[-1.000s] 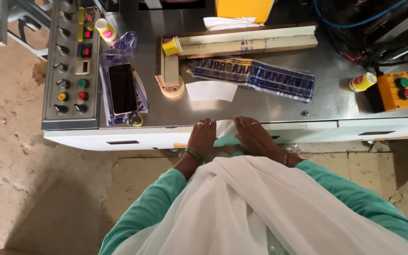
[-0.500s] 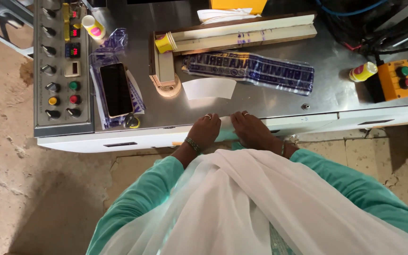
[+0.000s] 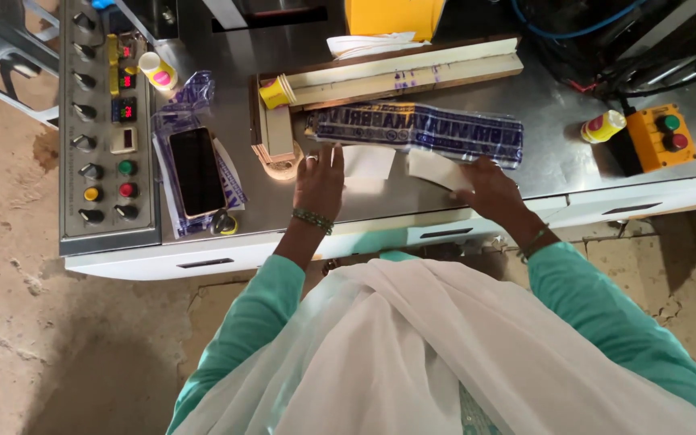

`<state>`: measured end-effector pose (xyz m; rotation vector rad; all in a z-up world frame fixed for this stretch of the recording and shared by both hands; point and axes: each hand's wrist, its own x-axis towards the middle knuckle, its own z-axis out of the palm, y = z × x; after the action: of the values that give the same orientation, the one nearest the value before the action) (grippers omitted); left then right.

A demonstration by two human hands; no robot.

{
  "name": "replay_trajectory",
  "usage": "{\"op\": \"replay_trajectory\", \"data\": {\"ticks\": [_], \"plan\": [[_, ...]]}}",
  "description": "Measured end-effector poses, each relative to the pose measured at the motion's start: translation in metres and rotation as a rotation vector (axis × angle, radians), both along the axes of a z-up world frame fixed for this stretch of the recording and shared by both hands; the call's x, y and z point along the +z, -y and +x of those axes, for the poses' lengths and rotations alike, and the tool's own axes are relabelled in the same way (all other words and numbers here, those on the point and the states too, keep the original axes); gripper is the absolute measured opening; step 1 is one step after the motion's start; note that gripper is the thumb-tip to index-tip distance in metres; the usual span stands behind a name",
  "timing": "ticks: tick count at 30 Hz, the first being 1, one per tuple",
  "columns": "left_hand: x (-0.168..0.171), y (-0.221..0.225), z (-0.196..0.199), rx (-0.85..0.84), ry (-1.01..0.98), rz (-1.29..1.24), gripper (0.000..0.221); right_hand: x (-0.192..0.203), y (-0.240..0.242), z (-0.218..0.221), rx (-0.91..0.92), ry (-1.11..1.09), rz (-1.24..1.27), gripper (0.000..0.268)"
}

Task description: The person picks up paper products from a machine, carries them to a different station, and stacks them together.

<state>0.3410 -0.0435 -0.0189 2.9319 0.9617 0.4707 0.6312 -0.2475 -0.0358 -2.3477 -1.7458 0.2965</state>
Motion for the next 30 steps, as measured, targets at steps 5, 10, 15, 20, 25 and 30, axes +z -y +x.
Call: {"op": "replay_trajectory", "data": {"ticks": [5, 10, 15, 20, 25, 30], "plan": [[-0.017, -0.017, 0.01, 0.024, -0.196, -0.049, 0.05, -0.008, -0.033, -0.021, -0.073, 0.014, -0.045, 0.062], [-0.02, -0.003, 0.015, 0.157, -0.073, 0.349, 0.051, 0.046, -0.073, -0.105, 0.146, -0.127, 0.428, 0.075], [-0.009, 0.039, -0.01, 0.009, -0.166, -0.004, 0.058, 0.045, -0.054, -0.119, 0.333, 0.064, 0.26, 0.084], [-0.044, 0.073, -0.024, -0.236, -0.081, -0.118, 0.075, 0.026, -0.007, -0.12, 0.4, -0.028, 0.157, 0.079], [-0.072, 0.083, -0.025, -0.282, -0.113, 0.003, 0.056, -0.024, 0.002, -0.118, 0.366, 0.009, 0.1, 0.073], [-0.087, 0.074, -0.016, -0.39, -0.08, 0.154, 0.018, 0.019, -0.006, -0.132, 0.409, 0.064, 0.109, 0.069]]}}
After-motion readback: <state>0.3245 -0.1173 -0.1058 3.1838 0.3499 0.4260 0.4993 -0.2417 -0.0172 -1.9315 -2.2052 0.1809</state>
